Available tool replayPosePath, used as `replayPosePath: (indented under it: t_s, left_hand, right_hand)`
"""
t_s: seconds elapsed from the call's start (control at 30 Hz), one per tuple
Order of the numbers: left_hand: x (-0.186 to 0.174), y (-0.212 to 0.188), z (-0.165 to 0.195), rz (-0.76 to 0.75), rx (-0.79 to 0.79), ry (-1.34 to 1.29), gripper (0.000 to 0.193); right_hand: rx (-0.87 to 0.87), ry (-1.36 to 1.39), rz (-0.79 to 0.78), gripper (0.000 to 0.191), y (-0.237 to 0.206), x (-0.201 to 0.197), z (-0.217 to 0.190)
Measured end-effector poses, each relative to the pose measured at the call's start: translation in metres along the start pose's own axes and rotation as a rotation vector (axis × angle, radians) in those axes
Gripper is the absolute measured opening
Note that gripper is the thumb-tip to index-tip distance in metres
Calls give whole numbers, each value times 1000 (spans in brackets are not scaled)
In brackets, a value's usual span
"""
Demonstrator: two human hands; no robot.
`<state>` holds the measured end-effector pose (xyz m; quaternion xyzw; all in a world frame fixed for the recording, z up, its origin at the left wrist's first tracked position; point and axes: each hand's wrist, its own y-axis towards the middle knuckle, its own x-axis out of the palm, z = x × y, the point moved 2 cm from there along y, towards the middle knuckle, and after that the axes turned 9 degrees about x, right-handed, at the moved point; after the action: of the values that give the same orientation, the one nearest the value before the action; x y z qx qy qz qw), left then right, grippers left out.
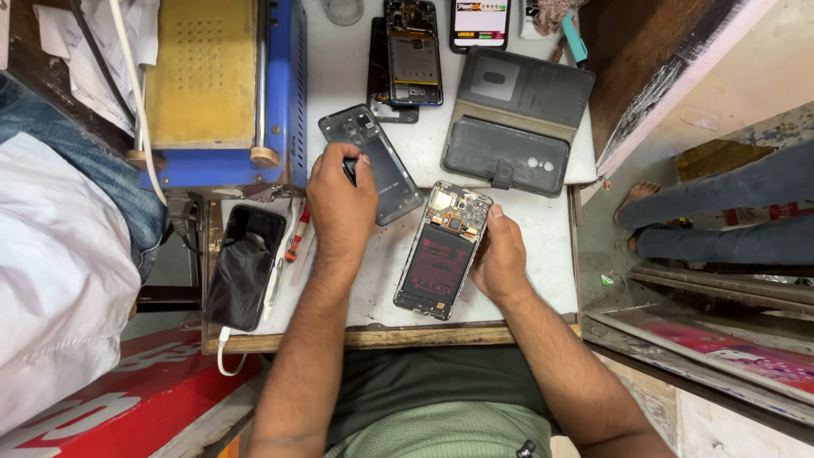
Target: The person repairs a smartphone at a cluttered workbench. They handle the phone, separate its back cover and frame, lift out internal components by hand, then use a screwdriver and tweezers to work on the exposed board and reposition parts inside the open device.
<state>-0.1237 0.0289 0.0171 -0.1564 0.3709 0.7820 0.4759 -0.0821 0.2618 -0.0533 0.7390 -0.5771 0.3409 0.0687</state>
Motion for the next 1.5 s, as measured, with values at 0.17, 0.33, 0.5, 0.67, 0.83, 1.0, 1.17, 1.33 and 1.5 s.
replayPosePath:
  t_s: [0.17, 0.33, 0.5, 0.67, 0.83, 1.0, 1.17, 1.33, 1.5]
  left_hand:
    - [-6, 5, 5, 68, 131, 98, 47]
    - [-33, -39, 12, -100, -65, -86, 40]
    - [-37, -103, 9, -488, -397, -934, 47]
    - [-31, -124, -8, -478, -472, -1134, 50]
    - [-25, -126, -24, -456, -568, -1362, 52]
    - [-26, -126, -31, -474, -664, -1412, 56]
    - [-26, -126, -36, -460, -703, -1443, 59]
    - [-25, -130, -41, -453, -704, -1467, 61]
    - [-25, -131, -43, -435, -724, -1475, 62]
  right_hand:
    - [86, 48, 36, 55, 0, -6, 4]
    - [104, 64, 40, 52, 5, -7, 7]
    - [108, 49, -25, 53, 3, 0, 5]
    - [107, -24, -133, 59, 2, 6, 5]
    - [103, -74, -175, 61, 2, 3, 8]
    - [103, -96, -188, 59, 0, 1, 9]
    - [119, -113, -200, 60, 0, 5, 7]
    - [111, -116, -218, 60, -1, 4, 8]
    - [110, -101, -240, 58, 0, 1, 11]
